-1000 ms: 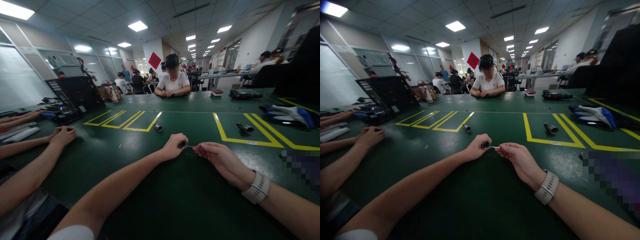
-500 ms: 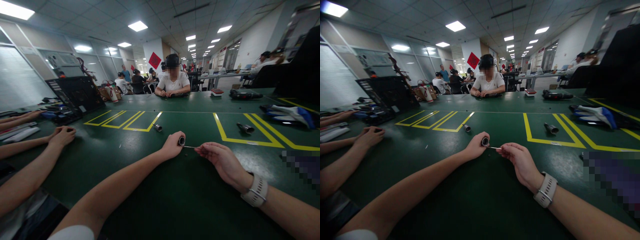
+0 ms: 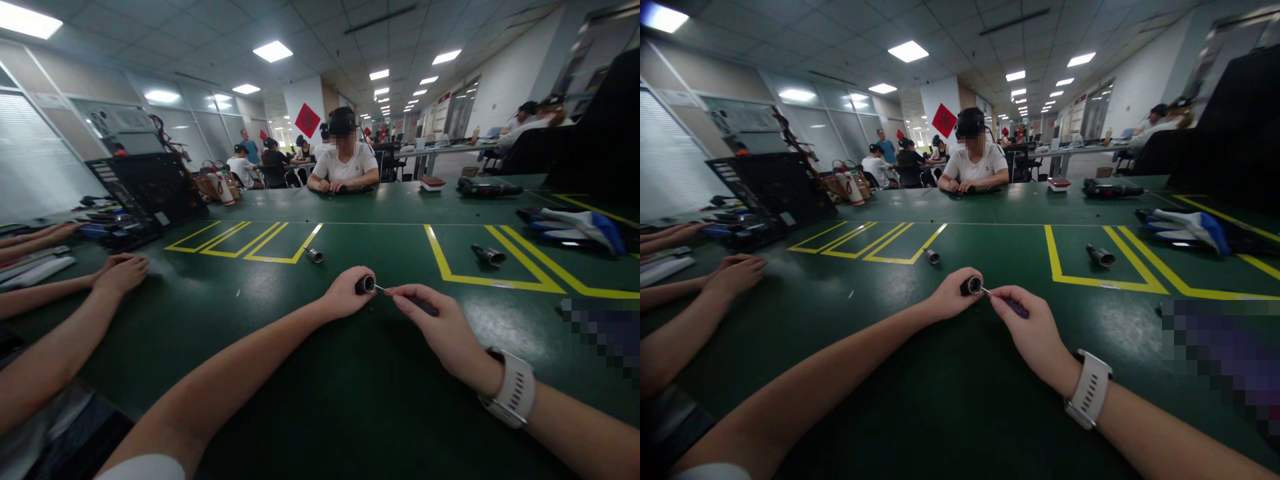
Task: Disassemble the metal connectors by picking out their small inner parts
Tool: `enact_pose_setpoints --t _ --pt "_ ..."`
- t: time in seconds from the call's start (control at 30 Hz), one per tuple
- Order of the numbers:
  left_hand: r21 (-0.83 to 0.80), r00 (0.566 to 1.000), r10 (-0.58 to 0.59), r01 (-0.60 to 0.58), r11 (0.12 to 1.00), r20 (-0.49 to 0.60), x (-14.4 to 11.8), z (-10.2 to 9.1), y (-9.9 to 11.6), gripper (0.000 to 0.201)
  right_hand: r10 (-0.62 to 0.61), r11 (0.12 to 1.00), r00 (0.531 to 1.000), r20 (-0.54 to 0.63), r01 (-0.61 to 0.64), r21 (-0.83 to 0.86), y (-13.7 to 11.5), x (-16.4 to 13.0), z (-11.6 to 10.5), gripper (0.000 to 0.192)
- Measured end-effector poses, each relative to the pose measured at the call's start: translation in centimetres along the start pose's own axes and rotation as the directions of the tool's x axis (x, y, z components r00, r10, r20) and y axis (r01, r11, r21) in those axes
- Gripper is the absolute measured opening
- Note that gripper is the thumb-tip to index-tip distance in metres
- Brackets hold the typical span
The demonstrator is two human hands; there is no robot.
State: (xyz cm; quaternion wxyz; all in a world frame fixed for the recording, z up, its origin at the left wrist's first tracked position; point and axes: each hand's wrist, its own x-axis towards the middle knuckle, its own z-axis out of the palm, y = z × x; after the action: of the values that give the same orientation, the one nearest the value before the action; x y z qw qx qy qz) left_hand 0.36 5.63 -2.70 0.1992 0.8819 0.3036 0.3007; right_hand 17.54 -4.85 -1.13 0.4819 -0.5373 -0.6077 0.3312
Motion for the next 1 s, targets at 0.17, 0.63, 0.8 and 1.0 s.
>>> enact_pose_setpoints --t 0.17,0.63,0.8,1.0 --pt "0.008 0.998 -0.047 0.047 0.999 -0.033 -0.1 0.1 -0.3 0.011 -0.269 0.942 0.962 0.048 0.273 -0.196 -0.1 -0.2 0.1 0.018" --pt "0.223 0.999 0.038 -0.046 0.974 0.039 -0.3 0.1 0.2 0.002 -0.589 0.452 0.709 0.388 0.686 -0.57 -1.2 -1.1 0.4 0.024" --pt "0.236 0.993 0.093 -0.107 0.966 0.073 -0.4 -0.1 0.3 0.003 -0.316 0.875 0.932 0.18 0.359 -0.326 -1.4 -0.3 -0.2 0.017" --pt "0.198 0.994 0.079 -0.092 0.976 0.07 -0.4 -0.3 0.2 0.001 0.187 0.924 0.974 0.127 -0.218 0.313 -0.5 0.9 -0.8 0.019"
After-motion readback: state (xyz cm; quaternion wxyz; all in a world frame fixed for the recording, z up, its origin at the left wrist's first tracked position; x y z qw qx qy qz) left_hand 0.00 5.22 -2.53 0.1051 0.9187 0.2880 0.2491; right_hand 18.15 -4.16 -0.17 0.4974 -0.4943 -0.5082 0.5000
